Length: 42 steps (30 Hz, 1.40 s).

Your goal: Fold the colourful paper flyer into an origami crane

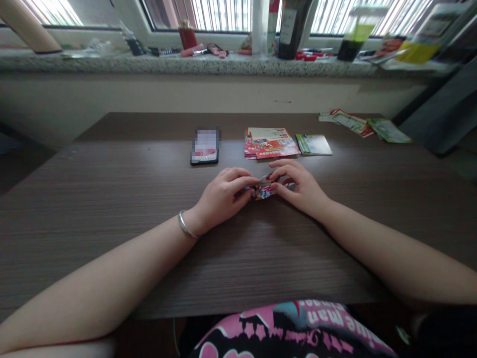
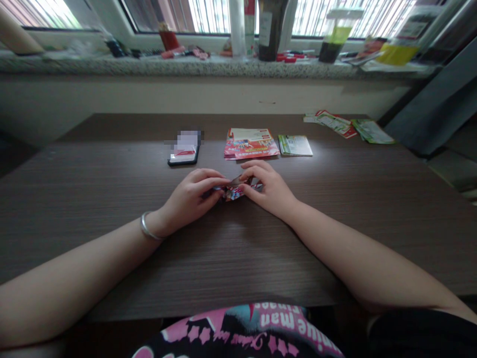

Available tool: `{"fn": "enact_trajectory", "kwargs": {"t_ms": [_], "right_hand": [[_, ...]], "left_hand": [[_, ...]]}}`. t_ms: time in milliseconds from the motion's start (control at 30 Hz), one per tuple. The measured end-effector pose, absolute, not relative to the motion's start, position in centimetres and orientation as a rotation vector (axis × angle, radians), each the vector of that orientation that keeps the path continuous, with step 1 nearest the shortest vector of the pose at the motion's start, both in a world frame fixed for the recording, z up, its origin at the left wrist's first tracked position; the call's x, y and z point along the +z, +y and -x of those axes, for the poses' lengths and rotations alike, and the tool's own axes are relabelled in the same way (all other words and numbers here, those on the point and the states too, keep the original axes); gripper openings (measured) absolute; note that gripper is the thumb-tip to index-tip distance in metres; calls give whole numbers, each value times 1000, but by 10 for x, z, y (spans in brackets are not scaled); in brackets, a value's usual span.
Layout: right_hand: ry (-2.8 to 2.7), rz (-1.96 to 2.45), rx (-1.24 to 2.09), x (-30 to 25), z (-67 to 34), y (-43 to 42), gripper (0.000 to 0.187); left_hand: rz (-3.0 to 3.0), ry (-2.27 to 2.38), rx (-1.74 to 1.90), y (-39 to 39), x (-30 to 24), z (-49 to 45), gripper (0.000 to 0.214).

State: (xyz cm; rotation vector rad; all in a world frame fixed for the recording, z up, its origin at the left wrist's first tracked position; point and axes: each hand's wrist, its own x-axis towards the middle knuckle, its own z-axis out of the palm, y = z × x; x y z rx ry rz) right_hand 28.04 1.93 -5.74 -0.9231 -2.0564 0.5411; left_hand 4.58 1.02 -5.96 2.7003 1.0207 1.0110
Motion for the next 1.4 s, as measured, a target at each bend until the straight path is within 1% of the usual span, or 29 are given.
{"fn": "enact_trajectory", "kwargs": {"t_ms": [100,167,300,467,633,833,933,1067,1167,1267,1333,1400], "right_hand": [[-2082,914,531,-55,-279,18,8],[-2078,917,531,-56,-280,18,12],[-2061,937,516,-58,-282,21,27],[-2110,958,461,-61,-283,24,31],[-2156,967,440,-63,-285,26,30],[-2147,972,334,-62,-284,25,21],[-2108,932,385,-63,-283,25,16],[-2053,867,421,-64,-286,27,14],[-2095,825,334,-60,-291,27,14],[-2203,797,169,-55,-298,26,14],[-2288,818,33,-53,-303,27,14],[-2335,836,-55,-54,-309,30,15]], "left_hand": [[-2739,1063,944,9,-58,-46,23],[-2774,1079,908,9,-57,-46,23],[-2830,1095,849,7,-55,-46,27],[-2818,1140,805,6,-54,-46,29],[-2778,1158,741,6,-55,-46,31],[-2746,1191,699,7,-55,-47,34],[-2752,1226,671,7,-55,-46,36],[-2758,1281,624,7,-55,-43,40],[-2747,1346,601,6,-54,-40,41],[-2745,1375,574,7,-54,-37,43],[-2753,1346,577,8,-55,-35,48],[-2756,1294,600,9,-55,-31,57]]}}
